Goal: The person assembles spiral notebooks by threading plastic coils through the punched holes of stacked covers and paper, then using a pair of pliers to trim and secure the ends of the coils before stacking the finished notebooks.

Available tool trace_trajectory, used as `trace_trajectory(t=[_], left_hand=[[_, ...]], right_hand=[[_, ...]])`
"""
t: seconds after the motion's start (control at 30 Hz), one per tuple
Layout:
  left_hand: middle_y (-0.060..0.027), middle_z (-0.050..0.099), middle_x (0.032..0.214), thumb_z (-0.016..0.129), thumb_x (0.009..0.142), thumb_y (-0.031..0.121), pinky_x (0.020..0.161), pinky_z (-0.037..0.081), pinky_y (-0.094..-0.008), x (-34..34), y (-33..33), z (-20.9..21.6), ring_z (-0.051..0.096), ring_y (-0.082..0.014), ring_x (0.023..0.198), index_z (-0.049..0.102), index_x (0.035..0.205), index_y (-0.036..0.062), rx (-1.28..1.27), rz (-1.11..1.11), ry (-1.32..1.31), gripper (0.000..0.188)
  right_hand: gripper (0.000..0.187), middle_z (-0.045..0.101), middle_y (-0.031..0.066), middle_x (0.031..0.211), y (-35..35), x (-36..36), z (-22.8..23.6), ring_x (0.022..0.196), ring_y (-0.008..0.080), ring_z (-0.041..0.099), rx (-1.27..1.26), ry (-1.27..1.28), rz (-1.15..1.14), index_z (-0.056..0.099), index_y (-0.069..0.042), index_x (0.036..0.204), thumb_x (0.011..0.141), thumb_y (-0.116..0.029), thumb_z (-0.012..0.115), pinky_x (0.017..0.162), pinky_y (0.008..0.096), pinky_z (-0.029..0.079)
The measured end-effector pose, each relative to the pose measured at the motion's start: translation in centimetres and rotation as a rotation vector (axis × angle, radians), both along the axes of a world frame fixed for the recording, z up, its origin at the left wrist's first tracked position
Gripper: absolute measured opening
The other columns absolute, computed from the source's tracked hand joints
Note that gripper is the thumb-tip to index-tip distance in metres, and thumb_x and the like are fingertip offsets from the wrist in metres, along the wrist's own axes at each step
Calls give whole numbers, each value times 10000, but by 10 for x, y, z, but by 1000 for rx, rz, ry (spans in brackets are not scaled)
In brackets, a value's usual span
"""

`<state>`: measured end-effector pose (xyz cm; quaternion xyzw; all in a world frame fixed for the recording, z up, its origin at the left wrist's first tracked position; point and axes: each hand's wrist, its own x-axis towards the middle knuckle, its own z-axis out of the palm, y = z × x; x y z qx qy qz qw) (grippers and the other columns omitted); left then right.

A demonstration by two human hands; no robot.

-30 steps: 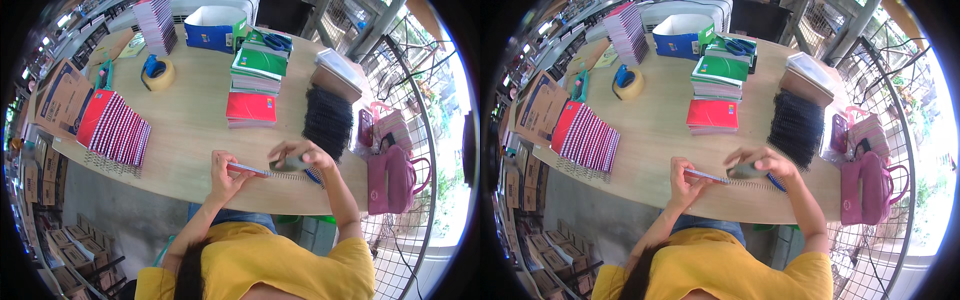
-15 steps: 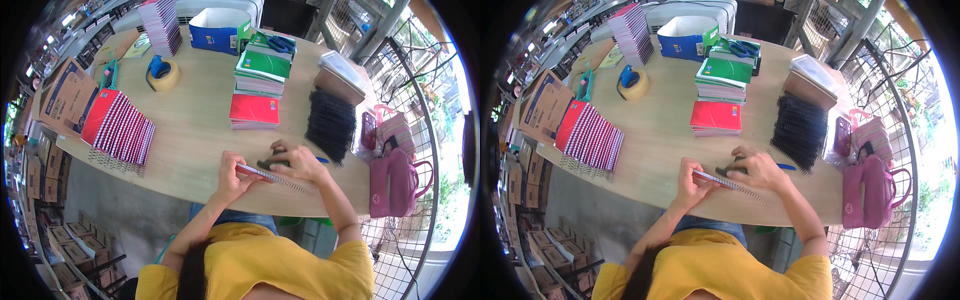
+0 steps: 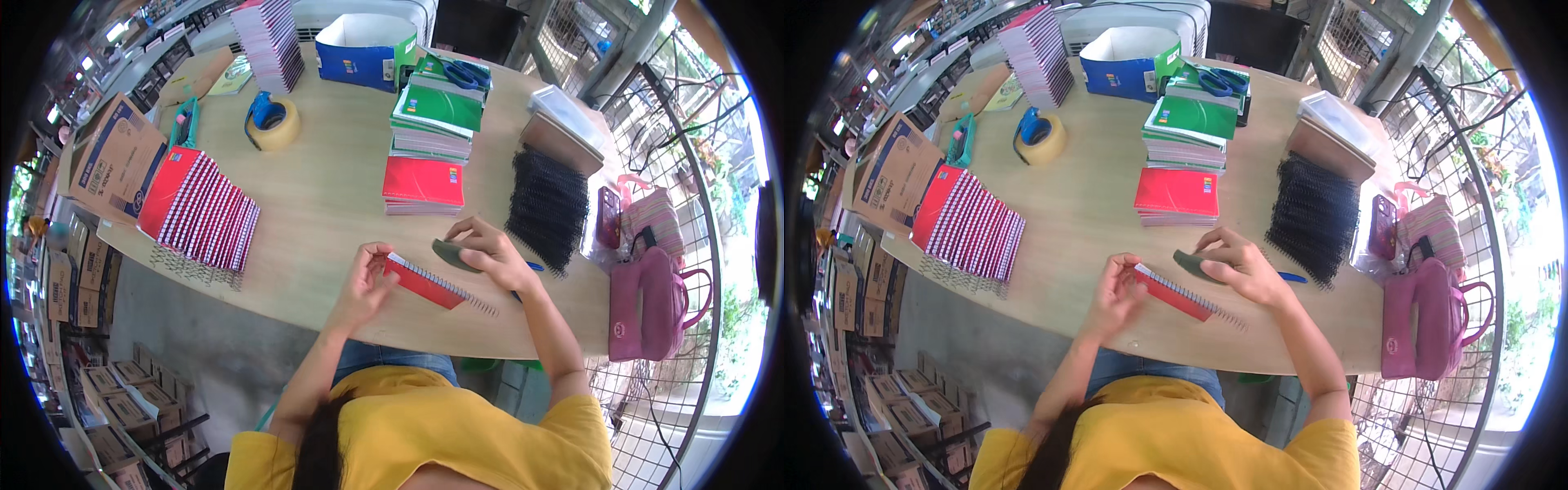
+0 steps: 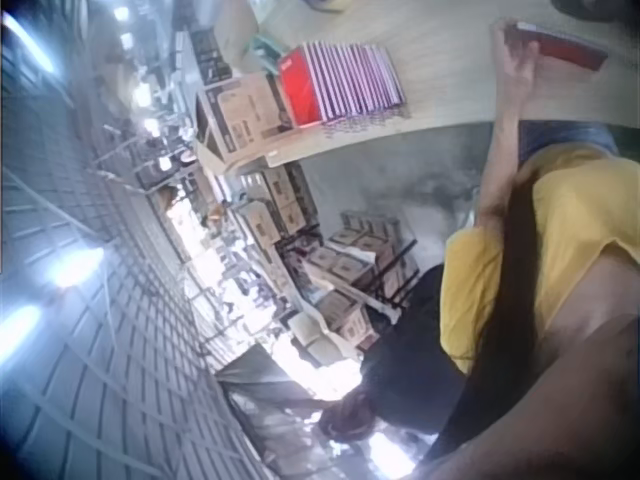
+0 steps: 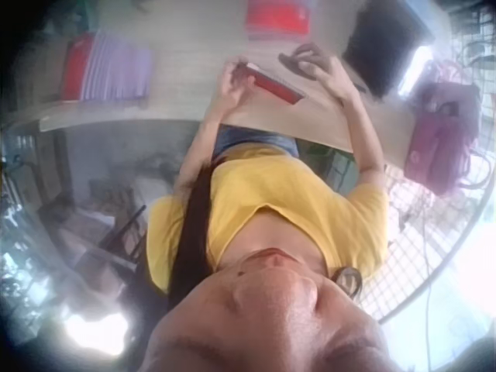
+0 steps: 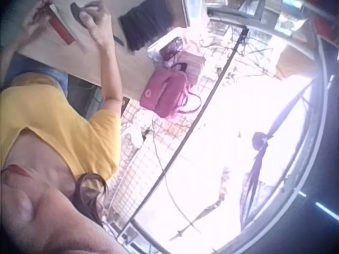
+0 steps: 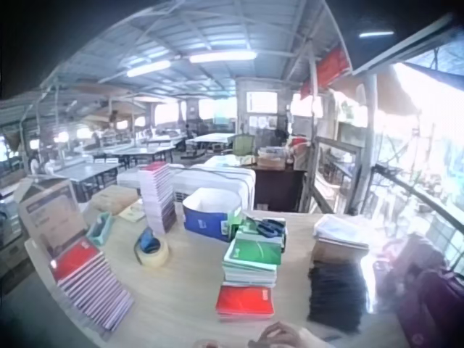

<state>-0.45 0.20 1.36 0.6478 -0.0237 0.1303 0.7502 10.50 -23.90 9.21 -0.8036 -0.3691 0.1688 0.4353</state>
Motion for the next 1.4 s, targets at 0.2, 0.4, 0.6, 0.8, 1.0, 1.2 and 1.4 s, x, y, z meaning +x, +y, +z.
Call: trace_trajectory(t=[0.2, 0.4, 0.6, 0.8, 1.0, 1.2, 1.4], left_hand=[[-12, 628, 1008, 647, 950, -53, 858, 524, -249, 10, 16, -13, 614, -93, 922, 595, 1095, 22, -100, -187, 87, 171], [-26, 638, 1001, 680, 932, -32, 789, 556, -255, 9, 16, -18, 622, -96, 911, 593, 1055, 51, -120, -200, 92, 172], [-34, 634, 1033, 669, 920, -75, 818, 544, -246, 9, 8, -14, 623, -93, 914, 601, 1101, 28, -230, -209, 117, 219], [-57, 635, 1138, 658, 925, -75, 872, 522, -247, -12, 27, -9, 614, -90, 975, 580, 1311, 20, -183, -83, 73, 405], [-114, 678, 1195, 638, 938, -69, 856, 520, -239, -11, 14, 24, 632, -88, 977, 517, 1417, 22, -239, -131, 120, 502], [-112, 723, 1111, 651, 950, -26, 773, 540, -222, -7, 4, 31, 663, -91, 924, 477, 1467, 49, -242, -85, 183, 551], [-134, 725, 1111, 635, 940, -58, 817, 556, -247, -13, 12, 22, 677, -107, 941, 458, 1477, 46, -270, -70, 210, 574]], right_hand=[[340, 608, 169, 1275, 5, -5, -16, 952, 285, 666, 93, 144, 26, 749, 36, 1085, 945, -261, 660, 863, 386, 522], [390, 598, 176, 1271, 16, -9, -15, 994, 270, 664, 42, -19, 59, 753, 22, 1122, 979, -317, 622, 869, 396, 527], [392, 572, 207, 1339, 25, -11, -18, 1075, 370, 646, 55, -42, 12, 745, -39, 1193, 973, -351, 654, 950, 434, 525], [170, 637, 134, 1147, -10, -27, -16, 1054, 353, 587, 57, -541, -438, 749, -55, 958, 821, -146, 791, 924, 426, 491], [208, 622, 107, 998, -79, -55, -33, 964, 342, 561, -250, -630, -807, 685, -44, 921, 747, -39, 799, 854, 436, 471], [298, 622, 124, 1077, -79, -64, -46, 1023, 350, 561, -326, -656, -733, 674, -41, 1066, 819, -160, 790, 886, 464, 455], [228, 663, 106, 925, -84, -53, -56, 897, 326, 639, -340, -544, -650, 677, -52, 1045, 844, -122, 759, 800, 449, 498]])
